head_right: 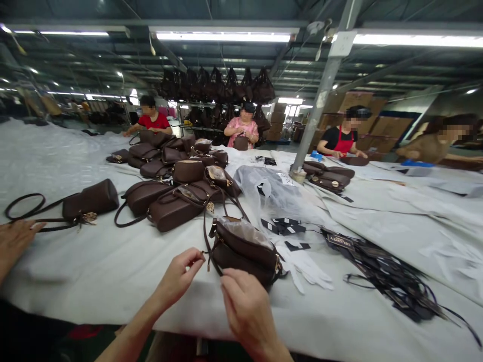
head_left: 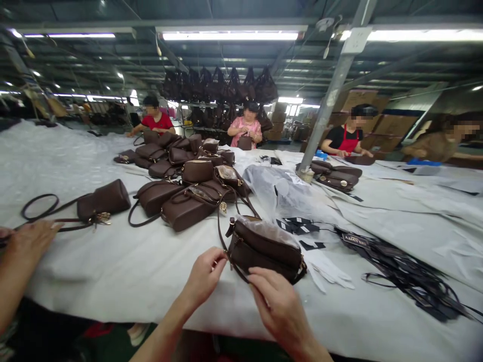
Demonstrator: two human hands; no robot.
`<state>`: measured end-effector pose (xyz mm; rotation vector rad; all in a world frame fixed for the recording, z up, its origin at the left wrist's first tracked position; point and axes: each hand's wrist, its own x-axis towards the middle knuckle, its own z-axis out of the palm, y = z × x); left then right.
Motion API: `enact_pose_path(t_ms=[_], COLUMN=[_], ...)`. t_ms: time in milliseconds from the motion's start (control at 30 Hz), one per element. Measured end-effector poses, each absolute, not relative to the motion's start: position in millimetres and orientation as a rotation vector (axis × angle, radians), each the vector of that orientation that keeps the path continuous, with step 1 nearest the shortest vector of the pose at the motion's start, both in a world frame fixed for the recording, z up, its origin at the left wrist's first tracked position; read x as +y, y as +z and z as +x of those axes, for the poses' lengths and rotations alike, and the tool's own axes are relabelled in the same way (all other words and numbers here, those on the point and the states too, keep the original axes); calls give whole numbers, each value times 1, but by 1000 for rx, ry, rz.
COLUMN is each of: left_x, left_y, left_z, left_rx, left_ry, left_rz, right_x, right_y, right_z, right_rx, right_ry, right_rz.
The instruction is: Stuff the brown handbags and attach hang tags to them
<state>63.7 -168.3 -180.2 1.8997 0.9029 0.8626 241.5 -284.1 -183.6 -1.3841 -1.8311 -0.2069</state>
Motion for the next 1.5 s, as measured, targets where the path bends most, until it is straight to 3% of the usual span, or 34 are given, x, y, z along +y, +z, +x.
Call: enact_pose_path(t_ms=[167, 467, 767, 967, 1500], left_x=[-132, -105, -108, -84, -20], left_y=[-190, -211, -226, -224, -181], left_z=[65, 107, 112, 124, 52], left_rx=[973, 842, 700, 680, 1030], left_ry=[991, 844, 990, 782, 849], left_rz=[1865, 1819, 2114, 2231, 2610], right_x=[-277, -251, -284, -277, -269], right_y=[-162, -155, -159, -165, -171], right_z=[299, 362, 376, 388, 384], right_rx=[-1631, -1784, -1784, -1631, -1614], right_ry=[-581, -196, -191, -136, -118], right_rz=[-1643, -1597, -1575, -1649, -1624])
